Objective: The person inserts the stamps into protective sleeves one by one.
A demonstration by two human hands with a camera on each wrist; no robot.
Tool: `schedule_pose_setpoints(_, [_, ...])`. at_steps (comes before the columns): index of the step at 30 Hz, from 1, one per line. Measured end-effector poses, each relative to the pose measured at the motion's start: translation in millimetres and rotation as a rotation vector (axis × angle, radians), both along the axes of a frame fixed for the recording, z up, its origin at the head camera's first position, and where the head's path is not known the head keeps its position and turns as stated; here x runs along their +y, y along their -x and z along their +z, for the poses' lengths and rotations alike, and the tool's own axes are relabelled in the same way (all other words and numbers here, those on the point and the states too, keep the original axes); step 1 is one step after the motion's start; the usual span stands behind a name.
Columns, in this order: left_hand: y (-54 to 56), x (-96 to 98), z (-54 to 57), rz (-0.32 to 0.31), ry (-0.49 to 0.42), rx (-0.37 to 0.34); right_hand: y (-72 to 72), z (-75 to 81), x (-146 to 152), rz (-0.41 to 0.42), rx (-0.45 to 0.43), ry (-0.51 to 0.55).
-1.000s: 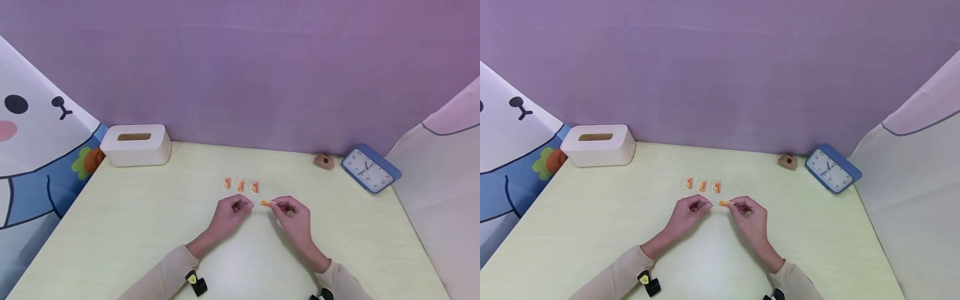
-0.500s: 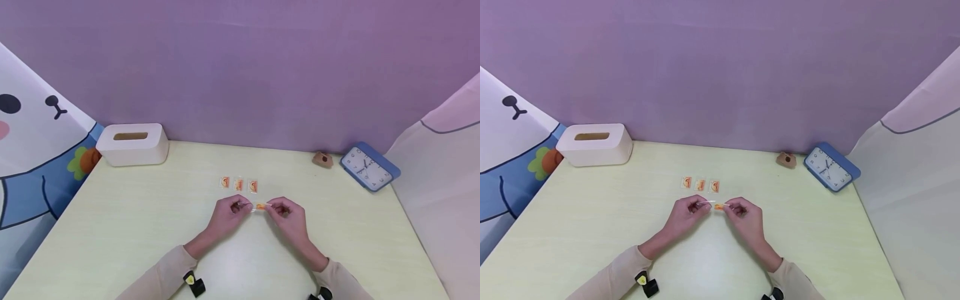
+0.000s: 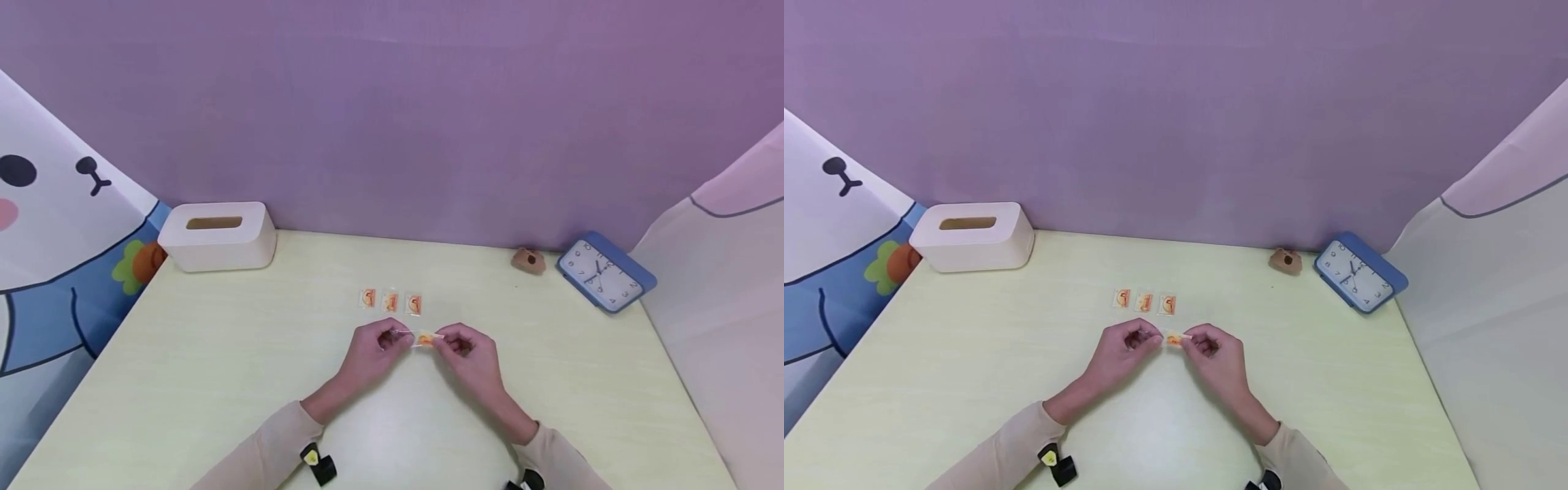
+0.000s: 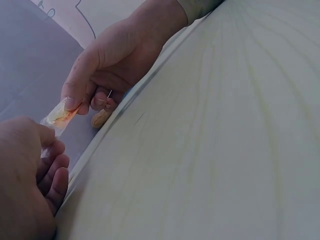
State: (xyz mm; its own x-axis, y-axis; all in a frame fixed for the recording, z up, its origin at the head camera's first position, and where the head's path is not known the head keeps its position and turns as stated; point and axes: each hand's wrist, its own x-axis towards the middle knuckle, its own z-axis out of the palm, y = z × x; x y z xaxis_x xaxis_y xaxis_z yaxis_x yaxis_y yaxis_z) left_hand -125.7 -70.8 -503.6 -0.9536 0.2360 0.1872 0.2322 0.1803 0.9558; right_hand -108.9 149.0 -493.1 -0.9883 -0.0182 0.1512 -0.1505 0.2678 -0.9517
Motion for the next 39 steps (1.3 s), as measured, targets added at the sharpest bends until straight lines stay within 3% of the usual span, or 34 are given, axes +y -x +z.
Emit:
schedule_pose_setpoints(8, [-1.1, -0.6, -0.3, -0.013, 0.053, 0.042, -0.6, 0.3, -1.2, 0.059, -0.004, -0.022])
schedule_pose_setpoints(19, [0.4, -2.3, -2.5, -0.012, 0.053, 0.039, -1.0, 0.9, 1.3, 0.052, -0.001, 0.009])
schedule_pose_setpoints(22, [-0.1, -3.1, -0.2, -0.003, 0.097, 0.098, -0.7, 2.0, 1.4, 0.004, -0.024, 0.01])
schedule_pose_setpoints(26, [-1.2, -5.6, 2.0, 0.004, 0.249, 0.229, 0.2, 2.8, 1.2, -0.062, -0.048, 0.004])
schedule_pose_setpoints(30, [-1.4, -7.9, 0.7, 0.011, 0.37, 0.356, 0.6, 2.7, 1.1, -0.076, -0.061, 0.012])
schedule_pose_setpoints(35, [-1.3, -8.5, -0.8, 0.007, 0.367, 0.444, 0.5, 1.5, 1.4, -0.071, -0.055, 0.014])
schedule_pose_setpoints(39, [-1.7, -8.1, -0.5, 0.002, 0.357, 0.464, 0.3, 0.8, 1.4, -0.05, -0.047, 0.003])
